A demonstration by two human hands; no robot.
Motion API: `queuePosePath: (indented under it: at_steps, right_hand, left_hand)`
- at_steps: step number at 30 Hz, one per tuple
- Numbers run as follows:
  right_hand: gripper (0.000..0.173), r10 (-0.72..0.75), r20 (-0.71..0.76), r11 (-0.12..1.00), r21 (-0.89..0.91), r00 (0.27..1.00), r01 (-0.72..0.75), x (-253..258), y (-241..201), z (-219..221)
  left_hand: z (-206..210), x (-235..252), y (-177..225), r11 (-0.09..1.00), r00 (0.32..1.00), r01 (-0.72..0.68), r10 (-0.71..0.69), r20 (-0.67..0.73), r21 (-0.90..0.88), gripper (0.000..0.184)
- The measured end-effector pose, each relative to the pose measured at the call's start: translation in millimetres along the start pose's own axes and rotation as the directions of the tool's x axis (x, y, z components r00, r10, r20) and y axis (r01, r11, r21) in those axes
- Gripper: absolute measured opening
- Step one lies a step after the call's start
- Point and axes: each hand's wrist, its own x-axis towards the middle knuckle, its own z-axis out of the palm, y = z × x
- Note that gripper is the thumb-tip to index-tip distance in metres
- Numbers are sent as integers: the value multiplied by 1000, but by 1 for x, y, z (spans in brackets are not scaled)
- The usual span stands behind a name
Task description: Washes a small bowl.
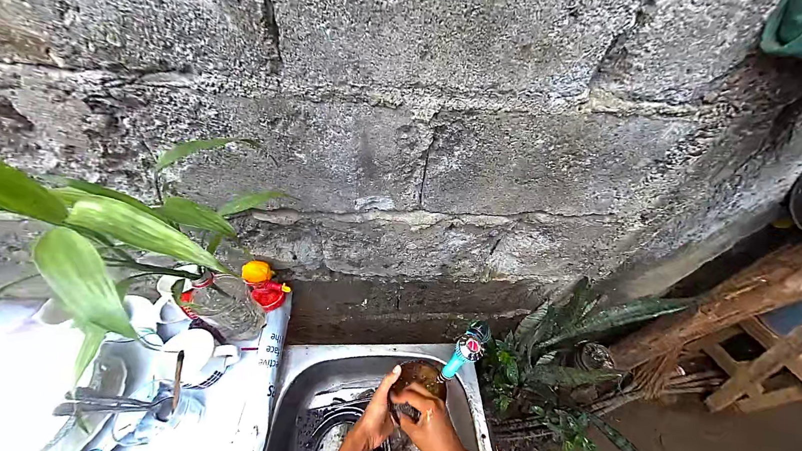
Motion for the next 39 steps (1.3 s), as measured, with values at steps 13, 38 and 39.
queuePosePath:
  at_steps: [13, 38, 39]
  right_hand:
    - [29, 189, 83, 964, 174, 978, -201, 6, -5, 5]
    - [41, 490, -49, 871, -19, 870, -491, 24, 25, -17]
    - [38, 480, -48, 876, -17, 876, -481, 24, 27, -15]
  left_hand:
    - [-7, 3, -11, 981, 998, -15, 2, -68, -191, 50]
    - [1, -20, 10, 970, 990, -135, 138, -2, 203, 50]
    - [-1, -22, 9, 973, 991, -132, 136, -5, 191, 49]
